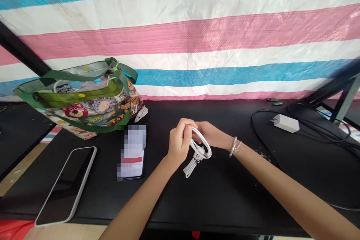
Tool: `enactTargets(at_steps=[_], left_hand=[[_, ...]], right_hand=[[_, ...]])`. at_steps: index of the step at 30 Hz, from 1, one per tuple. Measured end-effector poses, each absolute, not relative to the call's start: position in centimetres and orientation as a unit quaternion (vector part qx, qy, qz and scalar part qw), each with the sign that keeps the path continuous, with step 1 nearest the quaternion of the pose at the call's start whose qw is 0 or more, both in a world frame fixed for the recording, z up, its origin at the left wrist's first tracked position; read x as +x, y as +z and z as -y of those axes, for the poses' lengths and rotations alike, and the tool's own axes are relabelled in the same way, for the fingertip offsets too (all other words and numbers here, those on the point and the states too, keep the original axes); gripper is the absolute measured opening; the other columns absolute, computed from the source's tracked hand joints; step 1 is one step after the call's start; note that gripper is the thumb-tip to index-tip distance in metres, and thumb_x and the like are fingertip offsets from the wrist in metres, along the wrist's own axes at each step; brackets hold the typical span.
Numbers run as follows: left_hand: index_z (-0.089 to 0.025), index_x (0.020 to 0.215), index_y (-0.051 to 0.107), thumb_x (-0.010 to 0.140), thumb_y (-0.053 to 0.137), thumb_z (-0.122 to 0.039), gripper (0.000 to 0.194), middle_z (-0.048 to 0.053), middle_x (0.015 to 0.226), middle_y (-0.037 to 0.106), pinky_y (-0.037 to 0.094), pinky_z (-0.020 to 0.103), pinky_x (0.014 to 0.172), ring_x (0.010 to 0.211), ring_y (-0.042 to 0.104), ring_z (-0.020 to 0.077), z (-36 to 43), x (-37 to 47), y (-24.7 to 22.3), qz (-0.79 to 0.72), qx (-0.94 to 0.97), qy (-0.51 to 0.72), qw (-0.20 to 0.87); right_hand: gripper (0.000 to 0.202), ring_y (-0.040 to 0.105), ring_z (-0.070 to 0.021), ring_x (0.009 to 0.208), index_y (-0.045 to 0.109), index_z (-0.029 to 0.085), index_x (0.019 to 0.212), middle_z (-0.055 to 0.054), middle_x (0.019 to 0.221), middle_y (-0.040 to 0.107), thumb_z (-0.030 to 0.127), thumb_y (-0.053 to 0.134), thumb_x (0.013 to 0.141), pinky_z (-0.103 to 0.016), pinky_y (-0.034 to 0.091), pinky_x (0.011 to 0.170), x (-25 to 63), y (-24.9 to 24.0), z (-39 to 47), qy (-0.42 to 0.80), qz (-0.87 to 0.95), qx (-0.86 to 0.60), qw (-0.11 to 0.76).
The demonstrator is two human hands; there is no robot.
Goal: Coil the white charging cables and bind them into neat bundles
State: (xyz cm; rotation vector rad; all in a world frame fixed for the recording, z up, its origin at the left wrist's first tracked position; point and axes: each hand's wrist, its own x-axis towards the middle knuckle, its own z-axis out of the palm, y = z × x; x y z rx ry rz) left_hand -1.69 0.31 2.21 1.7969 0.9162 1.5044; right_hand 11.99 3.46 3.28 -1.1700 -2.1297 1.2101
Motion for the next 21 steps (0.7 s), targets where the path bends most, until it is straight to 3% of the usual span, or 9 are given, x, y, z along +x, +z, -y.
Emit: enactTargets(at_steps=[5, 10, 16, 21], left_hand=[[-0.020, 0.077, 0.048, 0.094, 0.035, -0.032, 0.025, -0.007, 0.054, 0.038, 0.030, 0.019, 0.044, 0.043, 0.036, 0.0072, -0.43, -1.62, 2.26, -0.340, 0.659, 0.577, 0.342], [-0.020, 0.077, 0.048, 0.094, 0.035, -0.044, 0.032, -0.009, 0.050, 0.033, 0.026, 0.021, 0.040, 0.039, 0.031, 0.0070, -0.71, -1.52, 2.07, -0.348, 0.638, 0.558, 0.401], [-0.020, 0.078, 0.049, 0.093, 0.036, -0.042, 0.030, -0.007, 0.052, 0.036, 0.030, 0.023, 0.044, 0.042, 0.034, 0.0078, -0.92, -1.65, 2.12, -0.342, 0.649, 0.522, 0.435], [-0.020, 0.076, 0.050, 0.092, 0.038, -0.041, 0.029, -0.007, 0.052, 0.033, 0.028, 0.023, 0.046, 0.044, 0.032, 0.0085, -1.05, -1.73, 2.29, -0.349, 0.655, 0.505, 0.441]], right_hand=[[0.024, 0.037, -0.0089, 0.048, 0.037, 0.022, 0.055, 0.007, 0.050, 0.039, 0.025, 0.054, 0.072, -0.024, 0.032, 0.048, 11.65, 3.28, -3.67, 0.458, 0.788, -0.377, 0.165], [0.017, 0.039, -0.0086, 0.048, 0.042, 0.020, 0.056, 0.007, 0.051, 0.043, 0.018, 0.053, 0.069, -0.023, 0.034, 0.047, 11.69, 3.59, -3.40, 0.507, 0.775, -0.346, 0.150], [0.014, 0.042, -0.0082, 0.050, 0.049, 0.018, 0.061, 0.006, 0.056, 0.048, 0.022, 0.061, 0.069, -0.023, 0.038, 0.049, 11.95, 3.73, -3.12, 0.593, 0.730, -0.321, 0.116], [0.012, 0.042, -0.0084, 0.051, 0.047, 0.018, 0.057, 0.006, 0.055, 0.047, 0.010, 0.052, 0.065, -0.024, 0.038, 0.050, 12.33, 3.66, -2.95, 0.586, 0.728, -0.334, 0.120]])
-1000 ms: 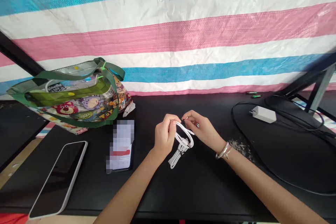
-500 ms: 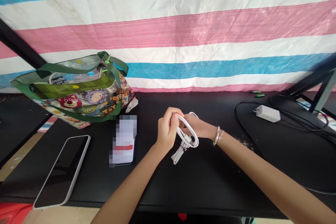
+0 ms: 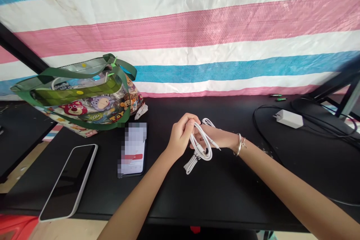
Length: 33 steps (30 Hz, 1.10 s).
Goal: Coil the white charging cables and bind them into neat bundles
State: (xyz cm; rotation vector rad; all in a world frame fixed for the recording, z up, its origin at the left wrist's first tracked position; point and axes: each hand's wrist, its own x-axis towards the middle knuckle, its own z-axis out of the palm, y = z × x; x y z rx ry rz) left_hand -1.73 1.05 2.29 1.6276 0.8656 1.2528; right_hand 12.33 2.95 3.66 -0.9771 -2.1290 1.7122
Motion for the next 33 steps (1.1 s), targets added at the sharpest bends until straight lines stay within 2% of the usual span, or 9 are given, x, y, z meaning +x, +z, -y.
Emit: enactTargets(at_steps=[5, 11, 16, 24, 29, 33], left_hand=[[-0.020, 0.077, 0.050, 0.091, 0.040, -0.044, 0.030, -0.009, 0.048, 0.029, 0.026, 0.023, 0.044, 0.042, 0.029, 0.0081, -1.3, -1.7, 2.3, -0.336, 0.640, 0.506, 0.470], [-0.020, 0.075, 0.047, 0.087, 0.044, -0.056, 0.038, -0.010, 0.047, 0.027, 0.025, 0.022, 0.040, 0.040, 0.028, 0.0078, -1.7, -1.8, 2.5, -0.329, 0.603, 0.515, 0.513], [-0.020, 0.075, 0.047, 0.086, 0.043, -0.059, 0.040, -0.010, 0.046, 0.029, 0.026, 0.021, 0.040, 0.039, 0.030, 0.0077, -1.8, -1.7, 2.3, -0.341, 0.604, 0.505, 0.514], [-0.019, 0.075, 0.051, 0.090, 0.040, -0.044, 0.031, -0.008, 0.050, 0.035, 0.031, 0.022, 0.046, 0.044, 0.035, 0.0085, -1.7, -1.7, 2.0, -0.373, 0.648, 0.494, 0.443], [-0.019, 0.077, 0.051, 0.091, 0.037, -0.030, 0.023, -0.008, 0.049, 0.039, 0.032, 0.021, 0.047, 0.043, 0.039, 0.0082, -1.5, -1.8, 2.0, -0.370, 0.679, 0.475, 0.419], [-0.020, 0.081, 0.055, 0.091, 0.036, -0.028, 0.023, -0.007, 0.051, 0.044, 0.031, 0.020, 0.047, 0.043, 0.041, 0.0078, -1.5, -2.2, 2.0, -0.382, 0.721, 0.440, 0.374]], right_hand=[[0.013, 0.044, -0.0091, 0.052, 0.048, 0.019, 0.060, 0.006, 0.056, 0.049, 0.011, 0.057, 0.066, -0.023, 0.038, 0.050, 12.6, 3.8, -2.6, 0.537, 0.755, -0.341, 0.158], [0.022, 0.051, -0.0108, 0.054, 0.050, 0.019, 0.063, 0.003, 0.062, 0.056, 0.032, 0.065, 0.072, -0.024, 0.042, 0.050, 12.8, 3.7, -2.1, 0.541, 0.749, -0.322, 0.205], [0.031, 0.044, -0.0091, 0.051, 0.046, 0.020, 0.061, 0.005, 0.059, 0.049, 0.040, 0.066, 0.073, -0.023, 0.040, 0.049, 12.7, 3.6, -1.9, 0.543, 0.733, -0.319, 0.258], [0.035, 0.040, -0.0079, 0.049, 0.044, 0.020, 0.064, 0.006, 0.059, 0.046, 0.044, 0.066, 0.076, -0.022, 0.035, 0.046, 13.0, 2.8, -1.8, 0.545, 0.718, -0.305, 0.308], [0.033, 0.043, -0.0078, 0.046, 0.047, 0.020, 0.068, 0.007, 0.056, 0.048, 0.046, 0.065, 0.077, -0.022, 0.039, 0.047, 13.4, 2.6, -1.8, 0.594, 0.691, -0.300, 0.283], [0.034, 0.046, -0.0081, 0.045, 0.048, 0.019, 0.066, 0.007, 0.053, 0.050, 0.045, 0.065, 0.078, -0.022, 0.041, 0.047, 13.7, 2.7, -1.9, 0.613, 0.680, -0.304, 0.265]])
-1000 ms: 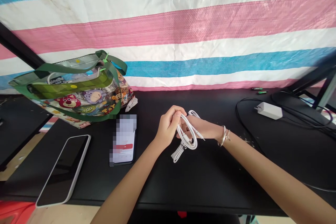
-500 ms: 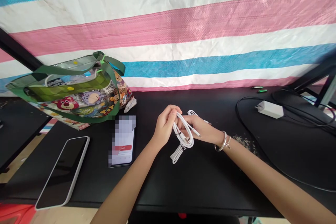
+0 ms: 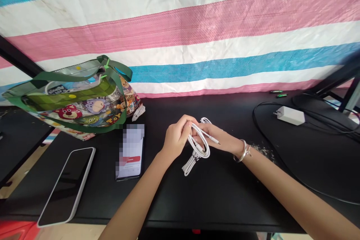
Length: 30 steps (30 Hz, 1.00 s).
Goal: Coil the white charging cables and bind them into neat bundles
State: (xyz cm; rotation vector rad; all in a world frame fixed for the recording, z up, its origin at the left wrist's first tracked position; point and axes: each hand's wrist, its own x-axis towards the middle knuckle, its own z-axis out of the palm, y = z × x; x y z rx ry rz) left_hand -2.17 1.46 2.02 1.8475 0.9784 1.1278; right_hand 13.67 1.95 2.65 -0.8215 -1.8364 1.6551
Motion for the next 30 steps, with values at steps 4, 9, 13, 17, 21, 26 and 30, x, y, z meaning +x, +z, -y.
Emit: enactTargets(at_steps=[4, 9, 13, 17, 21, 26, 30], left_hand=[[-0.020, 0.083, 0.058, 0.091, 0.036, -0.026, 0.025, -0.007, 0.052, 0.045, 0.031, 0.019, 0.047, 0.043, 0.042, 0.0072, -1.4, -2.3, 2.0, -0.373, 0.756, 0.408, 0.350], [-0.020, 0.082, 0.055, 0.092, 0.035, -0.025, 0.023, -0.009, 0.048, 0.041, 0.032, 0.018, 0.047, 0.040, 0.040, 0.0065, -1.3, -2.0, 1.9, -0.356, 0.745, 0.413, 0.384], [-0.020, 0.081, 0.053, 0.092, 0.034, -0.023, 0.022, -0.009, 0.050, 0.040, 0.032, 0.018, 0.047, 0.041, 0.039, 0.0063, -1.3, -1.9, 1.8, -0.348, 0.740, 0.423, 0.391], [-0.019, 0.080, 0.052, 0.091, 0.035, -0.023, 0.021, -0.009, 0.051, 0.039, 0.030, 0.018, 0.047, 0.042, 0.036, 0.0060, -1.3, -1.9, 1.8, -0.343, 0.752, 0.416, 0.380], [-0.019, 0.080, 0.052, 0.091, 0.034, -0.023, 0.021, -0.009, 0.049, 0.035, 0.028, 0.018, 0.046, 0.041, 0.033, 0.0064, -1.3, -1.9, 2.0, -0.349, 0.755, 0.408, 0.377], [-0.019, 0.080, 0.053, 0.091, 0.035, -0.022, 0.021, -0.008, 0.055, 0.040, 0.028, 0.019, 0.048, 0.045, 0.035, 0.0063, -1.3, -2.0, 2.0, -0.353, 0.767, 0.405, 0.352], [-0.019, 0.083, 0.054, 0.091, 0.034, -0.023, 0.022, -0.007, 0.056, 0.043, 0.029, 0.019, 0.049, 0.045, 0.036, 0.0066, -1.3, -2.1, 1.8, -0.352, 0.780, 0.389, 0.340]], right_hand=[[0.038, 0.048, -0.0073, 0.045, 0.048, 0.018, 0.060, 0.006, 0.051, 0.052, 0.045, 0.067, 0.078, -0.022, 0.041, 0.048, 13.9, 2.4, -2.0, 0.619, 0.675, -0.303, 0.263], [0.037, 0.048, -0.0070, 0.046, 0.051, 0.018, 0.074, 0.008, 0.057, 0.052, 0.049, 0.070, 0.073, -0.021, 0.041, 0.046, 14.0, 2.3, -1.9, 0.662, 0.634, -0.283, 0.283], [0.039, 0.049, -0.0064, 0.050, 0.051, 0.018, 0.079, 0.007, 0.061, 0.053, 0.050, 0.072, 0.071, -0.022, 0.043, 0.051, 14.3, 2.2, -1.9, 0.684, 0.600, -0.290, 0.298], [0.038, 0.051, -0.0076, 0.057, 0.051, 0.018, 0.082, 0.006, 0.063, 0.056, 0.052, 0.066, 0.078, -0.022, 0.042, 0.057, 14.8, 2.0, -1.7, 0.709, 0.570, -0.283, 0.303], [0.036, 0.050, -0.0079, 0.060, 0.053, 0.017, 0.083, 0.005, 0.067, 0.054, 0.052, 0.062, 0.081, -0.023, 0.041, 0.060, 15.1, 2.5, -1.1, 0.687, 0.575, -0.312, 0.315], [0.036, 0.045, -0.0091, 0.062, 0.052, 0.018, 0.082, 0.005, 0.070, 0.050, 0.054, 0.059, 0.082, -0.025, 0.037, 0.060, 14.9, 3.2, -0.6, 0.619, 0.611, -0.365, 0.332], [0.035, 0.044, -0.0097, 0.061, 0.049, 0.019, 0.081, 0.005, 0.069, 0.049, 0.052, 0.061, 0.079, -0.026, 0.036, 0.059, 15.1, 3.5, -0.6, 0.620, 0.613, -0.383, 0.305]])
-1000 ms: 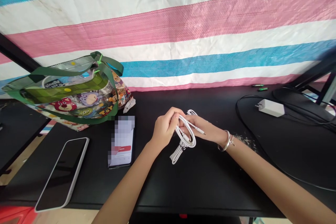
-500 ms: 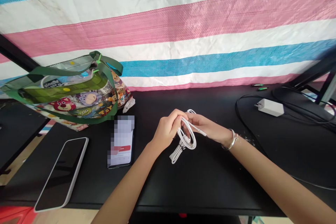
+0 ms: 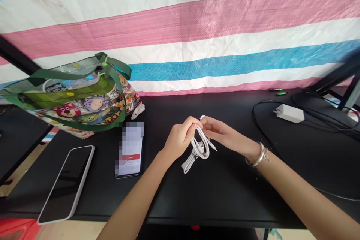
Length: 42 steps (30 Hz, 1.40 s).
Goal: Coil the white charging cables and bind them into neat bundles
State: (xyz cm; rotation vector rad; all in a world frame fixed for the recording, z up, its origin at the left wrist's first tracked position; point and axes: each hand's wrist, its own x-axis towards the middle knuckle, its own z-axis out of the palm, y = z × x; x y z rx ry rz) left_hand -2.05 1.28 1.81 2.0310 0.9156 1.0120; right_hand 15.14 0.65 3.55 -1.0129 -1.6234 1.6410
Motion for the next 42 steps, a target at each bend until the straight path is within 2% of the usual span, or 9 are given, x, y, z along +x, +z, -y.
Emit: enactTargets(at_steps=[5, 11, 15, 18, 24, 28, 33, 39, 42], left_hand=[[-0.020, 0.084, 0.055, 0.092, 0.032, -0.026, 0.025, -0.005, 0.058, 0.048, 0.032, 0.019, 0.050, 0.047, 0.042, 0.0078, -1.1, -2.0, 1.6, -0.378, 0.791, 0.361, 0.317], [-0.020, 0.084, 0.055, 0.093, 0.031, -0.025, 0.026, -0.004, 0.061, 0.053, 0.032, 0.018, 0.050, 0.047, 0.044, 0.0075, -1.2, -2.0, 1.7, -0.378, 0.799, 0.365, 0.292], [-0.020, 0.085, 0.055, 0.093, 0.031, -0.026, 0.026, -0.004, 0.063, 0.056, 0.032, 0.018, 0.049, 0.046, 0.043, 0.0072, -1.2, -2.0, 1.7, -0.384, 0.801, 0.361, 0.283], [-0.020, 0.085, 0.055, 0.093, 0.031, -0.025, 0.026, -0.004, 0.064, 0.057, 0.033, 0.017, 0.050, 0.047, 0.045, 0.0073, -1.2, -2.0, 1.6, -0.386, 0.802, 0.363, 0.278], [-0.020, 0.085, 0.055, 0.093, 0.030, -0.025, 0.027, -0.003, 0.064, 0.056, 0.035, 0.018, 0.052, 0.050, 0.047, 0.0084, -1.2, -2.0, 1.6, -0.391, 0.803, 0.364, 0.265], [-0.021, 0.086, 0.056, 0.093, 0.031, -0.024, 0.026, -0.004, 0.062, 0.054, 0.034, 0.019, 0.052, 0.049, 0.047, 0.0089, -1.2, -2.1, 1.6, -0.400, 0.801, 0.363, 0.258], [-0.021, 0.086, 0.055, 0.092, 0.032, -0.021, 0.023, -0.002, 0.070, 0.062, 0.039, 0.020, 0.059, 0.059, 0.057, 0.0109, -1.1, -1.8, 1.5, -0.420, 0.782, 0.374, 0.269], [-0.022, 0.081, 0.055, 0.091, 0.035, -0.023, 0.022, -0.005, 0.064, 0.059, 0.035, 0.020, 0.054, 0.050, 0.049, 0.0090, -0.9, -1.4, 1.6, -0.449, 0.749, 0.373, 0.315], [-0.021, 0.078, 0.055, 0.091, 0.036, -0.026, 0.024, -0.006, 0.059, 0.055, 0.034, 0.020, 0.052, 0.048, 0.046, 0.0085, -0.7, -1.3, 1.6, -0.448, 0.723, 0.379, 0.364]], right_hand=[[0.031, 0.046, -0.0098, 0.060, 0.048, 0.019, 0.082, 0.005, 0.068, 0.051, 0.046, 0.063, 0.077, -0.027, 0.037, 0.060, 15.6, 4.1, -0.6, 0.647, 0.597, -0.404, 0.248], [0.032, 0.048, -0.0111, 0.063, 0.046, 0.020, 0.082, 0.003, 0.071, 0.052, 0.046, 0.062, 0.075, -0.028, 0.038, 0.062, 15.9, 4.4, -0.6, 0.613, 0.639, -0.407, 0.225], [0.025, 0.051, -0.0131, 0.062, 0.045, 0.021, 0.083, 0.002, 0.069, 0.055, 0.045, 0.052, 0.081, -0.029, 0.040, 0.062, 16.0, 4.9, -0.3, 0.559, 0.688, -0.411, 0.211], [0.016, 0.052, -0.0138, 0.059, 0.044, 0.022, 0.083, 0.002, 0.066, 0.058, 0.038, 0.047, 0.083, -0.028, 0.040, 0.060, 15.8, 5.1, 0.0, 0.498, 0.716, -0.442, 0.209], [0.002, 0.053, -0.0144, 0.052, 0.045, 0.024, 0.079, 0.004, 0.056, 0.057, 0.025, 0.046, 0.081, -0.026, 0.042, 0.055, 15.2, 4.8, 0.3, 0.367, 0.750, -0.480, 0.270], [0.006, 0.050, -0.0137, 0.049, 0.046, 0.024, 0.078, 0.004, 0.056, 0.054, 0.021, 0.047, 0.083, -0.025, 0.041, 0.053, 14.8, 4.3, 0.9, 0.254, 0.767, -0.495, 0.321], [0.015, 0.050, -0.0132, 0.052, 0.050, 0.023, 0.078, 0.000, 0.063, 0.056, 0.023, 0.044, 0.092, -0.024, 0.041, 0.052, 13.9, 3.4, 1.9, 0.165, 0.797, -0.455, 0.360], [0.029, 0.053, -0.0167, 0.059, 0.056, 0.020, 0.078, -0.003, 0.064, 0.058, 0.031, 0.037, 0.098, -0.026, 0.041, 0.054, 13.5, 2.9, 1.8, 0.076, 0.864, -0.384, 0.318], [0.031, 0.054, -0.0167, 0.060, 0.057, 0.020, 0.078, -0.004, 0.064, 0.059, 0.033, 0.037, 0.098, -0.026, 0.041, 0.054, 13.4, 2.8, 1.6, 0.069, 0.887, -0.352, 0.292]])
